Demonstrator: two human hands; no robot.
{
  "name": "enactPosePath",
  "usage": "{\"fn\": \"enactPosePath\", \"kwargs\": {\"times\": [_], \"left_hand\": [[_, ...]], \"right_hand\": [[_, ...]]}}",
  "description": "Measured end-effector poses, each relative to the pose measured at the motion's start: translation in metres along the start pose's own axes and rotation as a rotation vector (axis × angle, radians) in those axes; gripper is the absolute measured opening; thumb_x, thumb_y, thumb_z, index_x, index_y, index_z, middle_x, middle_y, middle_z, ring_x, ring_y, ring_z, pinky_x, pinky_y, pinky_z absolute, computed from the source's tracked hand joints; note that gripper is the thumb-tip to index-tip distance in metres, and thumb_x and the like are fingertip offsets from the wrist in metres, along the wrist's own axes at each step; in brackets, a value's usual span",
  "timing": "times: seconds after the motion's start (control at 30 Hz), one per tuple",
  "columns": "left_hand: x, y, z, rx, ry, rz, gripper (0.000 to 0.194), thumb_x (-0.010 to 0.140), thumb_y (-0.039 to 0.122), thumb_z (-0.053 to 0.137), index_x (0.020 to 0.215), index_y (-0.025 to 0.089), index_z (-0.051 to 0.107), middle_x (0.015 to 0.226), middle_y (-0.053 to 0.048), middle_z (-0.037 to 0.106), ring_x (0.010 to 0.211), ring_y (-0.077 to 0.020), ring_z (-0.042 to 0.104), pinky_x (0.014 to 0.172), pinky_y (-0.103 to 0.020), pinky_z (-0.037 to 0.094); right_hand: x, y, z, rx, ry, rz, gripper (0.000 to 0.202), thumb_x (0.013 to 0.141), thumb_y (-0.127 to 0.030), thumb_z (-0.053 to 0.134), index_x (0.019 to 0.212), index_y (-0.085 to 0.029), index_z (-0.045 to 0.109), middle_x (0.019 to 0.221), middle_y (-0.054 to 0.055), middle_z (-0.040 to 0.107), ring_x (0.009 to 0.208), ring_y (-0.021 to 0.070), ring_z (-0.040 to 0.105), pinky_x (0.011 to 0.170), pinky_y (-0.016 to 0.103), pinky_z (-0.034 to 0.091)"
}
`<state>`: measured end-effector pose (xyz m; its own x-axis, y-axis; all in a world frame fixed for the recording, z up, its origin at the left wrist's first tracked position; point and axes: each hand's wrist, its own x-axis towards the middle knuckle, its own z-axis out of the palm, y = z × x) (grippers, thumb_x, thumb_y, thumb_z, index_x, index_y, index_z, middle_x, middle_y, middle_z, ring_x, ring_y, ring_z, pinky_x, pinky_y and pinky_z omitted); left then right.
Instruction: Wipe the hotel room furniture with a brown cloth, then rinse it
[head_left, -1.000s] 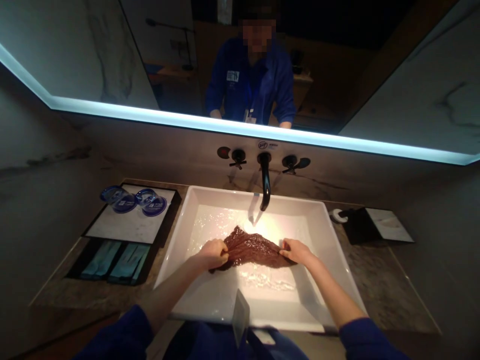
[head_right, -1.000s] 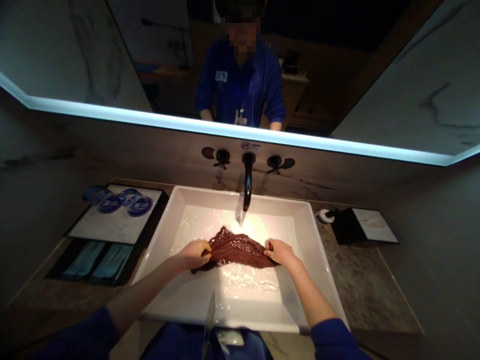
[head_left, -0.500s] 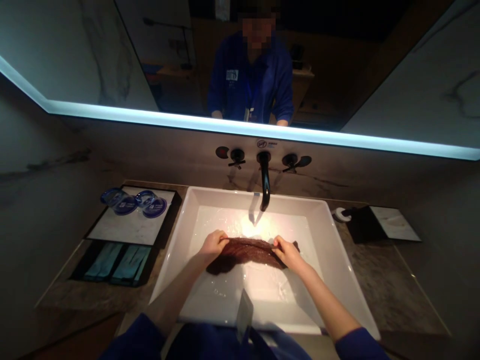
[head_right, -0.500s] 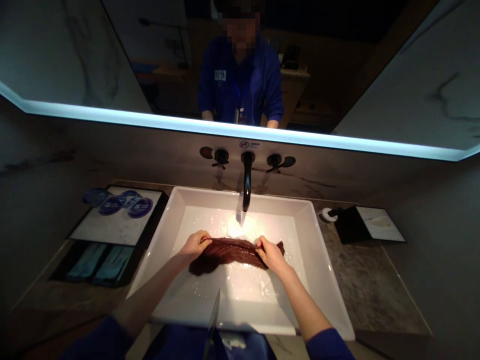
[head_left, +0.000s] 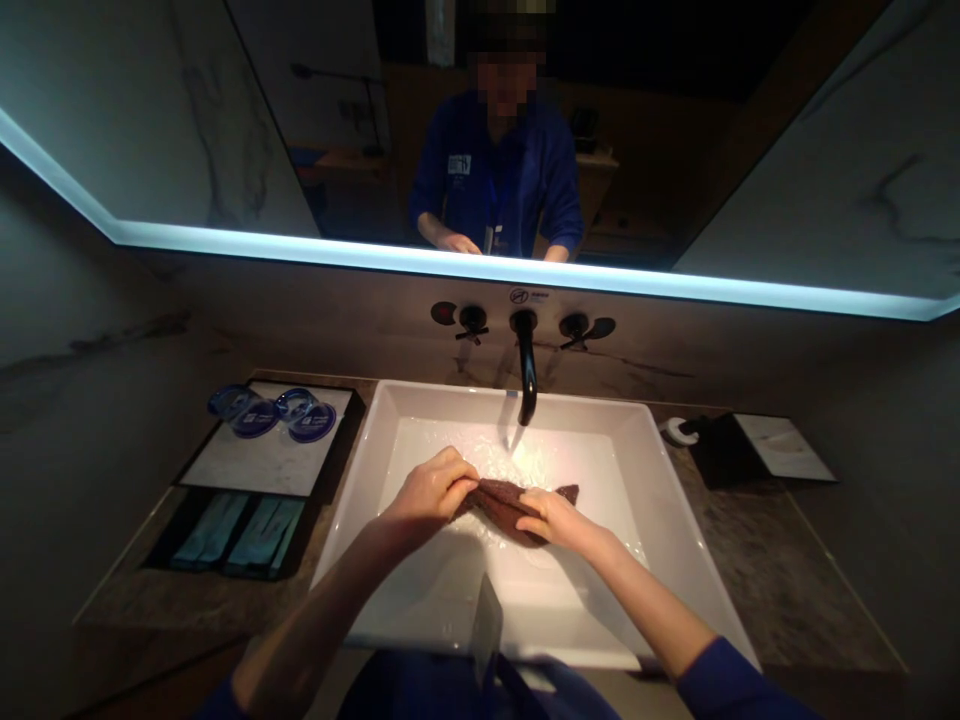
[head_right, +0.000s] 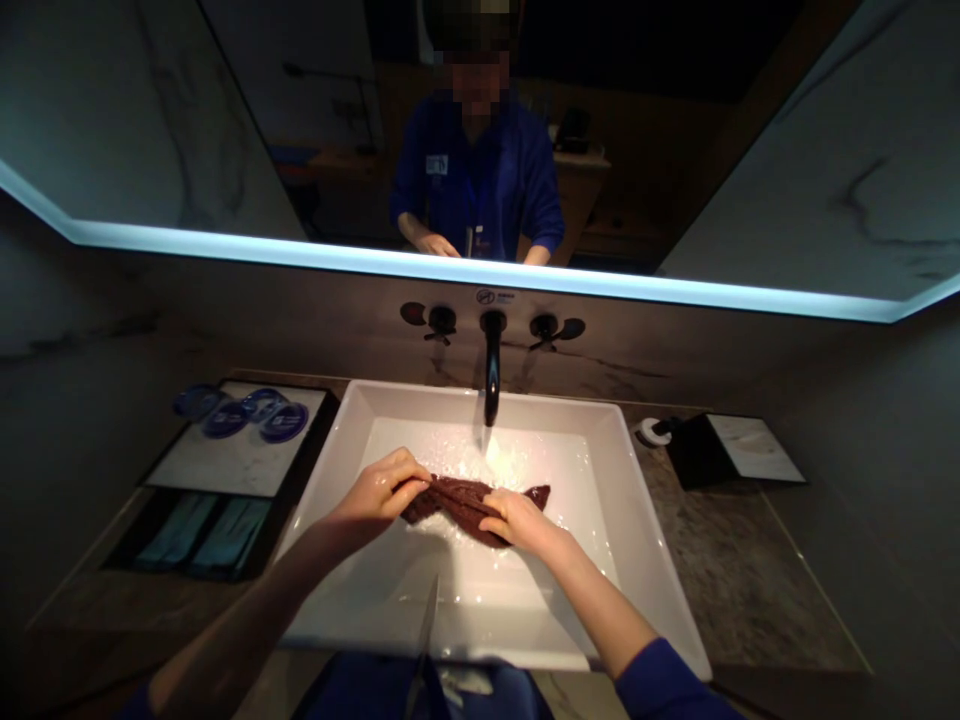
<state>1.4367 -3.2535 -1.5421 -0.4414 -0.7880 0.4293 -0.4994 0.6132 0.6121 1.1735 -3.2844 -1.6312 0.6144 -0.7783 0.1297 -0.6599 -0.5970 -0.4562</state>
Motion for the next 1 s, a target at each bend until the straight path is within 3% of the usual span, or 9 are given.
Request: {"fn": "enactPosePath", "kwargs": {"times": [0.13, 0.27, 0.4, 0.53, 0.63, 0.7, 0.77, 0.83, 1.0], "left_hand": [[-0.011, 0.011, -0.019, 0.025, 0.06, -0.001, 0.017, 0.087, 0.02, 0.048, 0.081, 0.018, 0.064, 0.081, -0.001, 0.057, 0.078, -0.0121, 0.055, 0.074, -0.024, 0.043], [-0.022, 0.025, -0.031, 0.046, 0.108, 0.03, 0.015, 0.085, 0.017, 0.052, 0.077, 0.019, 0.064, 0.076, 0.0, 0.058, 0.072, -0.0106, 0.055, 0.068, -0.022, 0.044], [-0.028, 0.048, -0.052, 0.107, 0.159, 0.195, 0.016, 0.087, 0.016, 0.051, 0.08, 0.02, 0.064, 0.075, -0.001, 0.058, 0.071, -0.01, 0.055, 0.065, -0.021, 0.045], [-0.03, 0.08, -0.077, 0.155, 0.208, 0.327, 0.015, 0.087, 0.017, 0.051, 0.083, 0.021, 0.065, 0.073, -0.002, 0.058, 0.068, -0.0114, 0.055, 0.06, -0.022, 0.045], [-0.027, 0.099, -0.091, 0.146, 0.265, 0.384, 0.013, 0.086, 0.018, 0.053, 0.085, 0.023, 0.066, 0.07, -0.001, 0.058, 0.062, -0.0109, 0.054, 0.054, -0.022, 0.044], [-0.019, 0.1, -0.095, 0.146, 0.324, 0.398, 0.012, 0.085, 0.018, 0.055, 0.083, 0.023, 0.066, 0.07, 0.0, 0.058, 0.062, -0.0104, 0.054, 0.054, -0.022, 0.043], [-0.006, 0.087, -0.091, 0.146, 0.334, 0.351, 0.012, 0.085, 0.019, 0.055, 0.081, 0.023, 0.065, 0.073, 0.001, 0.059, 0.067, -0.0108, 0.055, 0.06, -0.022, 0.044], [0.013, 0.06, -0.077, 0.141, 0.27, 0.242, 0.012, 0.085, 0.02, 0.054, 0.08, 0.021, 0.065, 0.077, 0.0, 0.061, 0.074, -0.012, 0.057, 0.068, -0.024, 0.045], [0.061, -0.04, -0.013, 0.313, -0.007, -0.123, 0.013, 0.085, 0.022, 0.054, 0.086, 0.018, 0.066, 0.087, -0.003, 0.065, 0.086, -0.0153, 0.059, 0.081, -0.026, 0.045]], "right_hand": [[-0.029, 0.013, -0.011, -0.007, -0.027, 0.071, 0.022, 0.084, -0.029, 0.044, 0.071, -0.022, 0.06, 0.072, 0.004, 0.061, 0.07, 0.018, 0.054, 0.068, 0.03, 0.042], [-0.063, 0.0, -0.035, 0.108, 0.048, 0.243, 0.028, 0.085, -0.037, 0.042, 0.068, -0.021, 0.057, 0.064, 0.001, 0.057, 0.061, 0.0166, 0.052, 0.059, 0.029, 0.041], [-0.099, -0.032, -0.081, 0.285, 0.132, 0.289, 0.034, 0.085, -0.049, 0.045, 0.077, -0.02, 0.061, 0.066, 0.002, 0.059, 0.061, 0.0165, 0.053, 0.057, 0.028, 0.043], [-0.124, -0.064, -0.132, 0.316, 0.144, 0.278, 0.04, 0.084, -0.056, 0.046, 0.075, -0.022, 0.063, 0.058, 0.004, 0.055, 0.05, 0.0153, 0.049, 0.047, 0.028, 0.04], [-0.129, -0.081, -0.162, 0.288, 0.187, 0.212, 0.039, 0.079, -0.06, 0.052, 0.069, -0.024, 0.064, 0.057, 0.006, 0.055, 0.05, 0.0169, 0.05, 0.047, 0.03, 0.041], [-0.123, -0.083, -0.173, 0.285, 0.254, 0.183, 0.04, 0.076, -0.062, 0.054, 0.065, -0.024, 0.062, 0.057, 0.006, 0.055, 0.052, 0.0172, 0.05, 0.048, 0.03, 0.041], [-0.108, -0.073, -0.174, 0.304, 0.317, 0.19, 0.041, 0.075, -0.061, 0.054, 0.064, -0.022, 0.06, 0.059, 0.005, 0.054, 0.054, 0.0166, 0.05, 0.05, 0.029, 0.041], [-0.084, -0.049, -0.163, 0.323, 0.325, 0.228, 0.04, 0.075, -0.059, 0.055, 0.066, -0.02, 0.057, 0.063, 0.003, 0.054, 0.059, 0.0157, 0.05, 0.054, 0.028, 0.041], [-0.018, 0.04, -0.101, 0.253, 0.187, 0.379, 0.032, 0.081, -0.047, 0.05, 0.073, -0.016, 0.055, 0.066, 0.001, 0.057, 0.063, 0.0144, 0.052, 0.058, 0.026, 0.042]]}}
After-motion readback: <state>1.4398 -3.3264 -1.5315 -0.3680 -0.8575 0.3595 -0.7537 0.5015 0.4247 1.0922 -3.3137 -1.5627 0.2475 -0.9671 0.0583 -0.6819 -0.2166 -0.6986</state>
